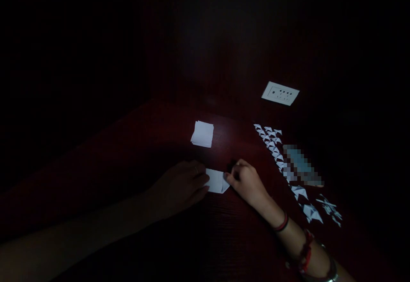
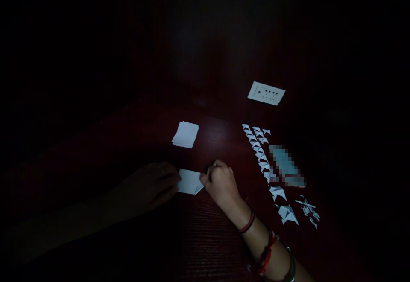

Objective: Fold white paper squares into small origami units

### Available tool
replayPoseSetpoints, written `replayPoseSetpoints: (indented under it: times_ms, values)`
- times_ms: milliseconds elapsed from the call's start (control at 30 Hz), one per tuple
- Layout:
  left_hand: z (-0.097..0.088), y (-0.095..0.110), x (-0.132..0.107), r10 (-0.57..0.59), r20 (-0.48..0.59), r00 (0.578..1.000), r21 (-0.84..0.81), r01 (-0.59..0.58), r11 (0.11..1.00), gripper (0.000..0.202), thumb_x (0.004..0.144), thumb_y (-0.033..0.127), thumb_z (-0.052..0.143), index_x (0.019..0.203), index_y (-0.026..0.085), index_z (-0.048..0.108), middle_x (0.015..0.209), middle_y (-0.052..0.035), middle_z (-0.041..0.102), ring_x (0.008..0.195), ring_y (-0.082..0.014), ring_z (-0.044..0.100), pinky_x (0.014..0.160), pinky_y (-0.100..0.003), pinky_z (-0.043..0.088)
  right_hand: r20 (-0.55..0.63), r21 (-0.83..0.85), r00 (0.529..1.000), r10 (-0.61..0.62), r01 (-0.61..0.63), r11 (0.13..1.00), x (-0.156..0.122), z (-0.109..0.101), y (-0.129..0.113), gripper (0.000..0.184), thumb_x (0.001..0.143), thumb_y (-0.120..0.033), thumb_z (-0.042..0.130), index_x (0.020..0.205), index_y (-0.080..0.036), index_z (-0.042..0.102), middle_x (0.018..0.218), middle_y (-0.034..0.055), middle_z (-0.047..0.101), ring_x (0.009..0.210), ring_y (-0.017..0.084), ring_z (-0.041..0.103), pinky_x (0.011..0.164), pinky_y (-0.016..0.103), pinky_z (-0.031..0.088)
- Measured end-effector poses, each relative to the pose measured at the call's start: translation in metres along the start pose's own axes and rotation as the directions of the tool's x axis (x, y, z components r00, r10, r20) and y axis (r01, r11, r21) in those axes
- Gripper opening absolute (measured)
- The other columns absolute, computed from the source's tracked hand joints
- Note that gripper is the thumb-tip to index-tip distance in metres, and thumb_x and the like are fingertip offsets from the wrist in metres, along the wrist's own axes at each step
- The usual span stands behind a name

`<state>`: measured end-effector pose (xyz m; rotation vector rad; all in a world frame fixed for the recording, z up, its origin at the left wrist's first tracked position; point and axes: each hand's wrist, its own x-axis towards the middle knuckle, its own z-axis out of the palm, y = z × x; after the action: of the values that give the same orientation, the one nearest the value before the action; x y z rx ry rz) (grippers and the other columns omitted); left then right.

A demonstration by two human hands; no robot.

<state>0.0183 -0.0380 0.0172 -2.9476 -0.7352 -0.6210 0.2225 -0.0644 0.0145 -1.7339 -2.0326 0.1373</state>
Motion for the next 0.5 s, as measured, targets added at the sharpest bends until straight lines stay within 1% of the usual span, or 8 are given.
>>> replayPoseSetpoints:
  times_ms: [100, 133, 200, 233, 300, 333, 400, 500]
  values:
    - [0.004, 0.005, -0.004, 0.078, 0.059, 0.995, -0.012, -0.078, 0.997, 0.018, 0.086, 0.026, 0.041, 0.086, 0.018, 0.056, 0.091, -0.0023, 0.054, 0.081, -0.0156, 0.050, 0.076, -0.031, 0.037, 0.027, -0.080, 1.000, -0.015, 0.017, 0.997, -0.001, -0.004, -0.002, 0.024, 0.074, -0.024, 0.053, 0.052, -0.016, 0.050, 0.068, 0.0019, 0.048, 0.059, 0.011, 0.045, 0.057, 0.026, 0.034]
    - [0.005, 0.005, -0.005, 0.073, 0.073, 0.995, -0.005, -0.073, 0.997, 0.019, 0.087, 0.027, 0.039, 0.087, 0.019, 0.056, 0.093, -0.0019, 0.055, 0.083, -0.0160, 0.050, 0.077, -0.031, 0.036, 0.038, -0.085, 0.999, -0.017, 0.020, 0.996, -0.002, -0.006, -0.003, 0.024, 0.073, -0.024, 0.054, 0.051, -0.016, 0.049, 0.068, 0.0018, 0.048, 0.058, 0.011, 0.045, 0.056, 0.026, 0.034]
    - [0.008, 0.003, -0.008, 0.053, 0.062, 0.997, 0.022, -0.055, 0.998, 0.021, 0.088, 0.027, 0.036, 0.092, 0.020, 0.055, 0.097, -0.0020, 0.055, 0.088, -0.0181, 0.049, 0.078, -0.033, 0.035, 0.050, -0.068, 0.999, -0.015, 0.018, 0.998, -0.002, -0.009, -0.001, 0.023, 0.071, -0.025, 0.056, 0.052, -0.016, 0.049, 0.067, 0.0011, 0.047, 0.059, 0.011, 0.045, 0.056, 0.026, 0.034]
    - [0.009, 0.002, -0.009, 0.042, 0.050, 0.998, 0.037, -0.044, 0.998, 0.022, 0.089, 0.028, 0.036, 0.095, 0.020, 0.055, 0.100, -0.0022, 0.055, 0.091, -0.0194, 0.048, 0.079, -0.034, 0.034, 0.049, -0.047, 0.999, -0.013, 0.016, 0.999, -0.001, -0.010, 0.000, 0.019, 0.070, -0.025, 0.058, 0.055, -0.016, 0.050, 0.068, 0.0007, 0.047, 0.061, 0.012, 0.046, 0.057, 0.026, 0.035]
    - [0.012, -0.001, -0.010, 0.033, 0.027, 0.999, 0.056, -0.035, 0.998, 0.023, 0.089, 0.029, 0.035, 0.102, 0.021, 0.052, 0.106, -0.0025, 0.054, 0.096, -0.0211, 0.046, 0.080, -0.036, 0.034, 0.036, 0.012, 0.999, -0.014, 0.013, 1.000, 0.000, -0.010, 0.004, 0.010, 0.067, -0.025, 0.061, 0.066, -0.017, 0.055, 0.073, 0.0005, 0.048, 0.067, 0.013, 0.048, 0.061, 0.027, 0.037]
    - [0.013, -0.002, -0.011, 0.035, 0.020, 0.999, 0.057, -0.036, 0.998, 0.024, 0.089, 0.028, 0.035, 0.105, 0.022, 0.051, 0.109, -0.0025, 0.053, 0.098, -0.0212, 0.046, 0.081, -0.036, 0.034, 0.034, 0.054, 0.999, -0.017, 0.016, 0.998, 0.000, -0.010, 0.006, 0.012, 0.066, -0.024, 0.063, 0.074, -0.018, 0.057, 0.077, 0.0008, 0.049, 0.071, 0.014, 0.049, 0.065, 0.029, 0.038]
    - [0.015, -0.004, -0.012, 0.049, 0.010, 0.999, 0.048, -0.049, 0.998, 0.025, 0.089, 0.027, 0.034, 0.108, 0.023, 0.050, 0.113, -0.0023, 0.051, 0.101, -0.0206, 0.044, 0.083, -0.035, 0.033, 0.048, 0.152, 0.999, -0.020, 0.012, 0.988, 0.002, -0.008, 0.009, 0.029, 0.064, -0.023, 0.065, 0.091, -0.019, 0.057, 0.085, 0.0023, 0.052, 0.077, 0.015, 0.050, 0.071, 0.031, 0.040]
    - [0.016, -0.005, -0.012, 0.062, -0.017, 0.998, 0.026, -0.062, 0.998, 0.025, 0.089, 0.024, 0.034, 0.108, 0.022, 0.050, 0.112, -0.0032, 0.051, 0.105, -0.0199, 0.042, 0.087, -0.034, 0.033, 0.088, 0.312, 0.996, 0.027, -0.054, 0.949, 0.003, -0.003, 0.011, 0.046, 0.062, -0.021, 0.066, 0.106, -0.019, 0.054, 0.092, 0.0046, 0.054, 0.080, 0.015, 0.052, 0.074, 0.032, 0.042]
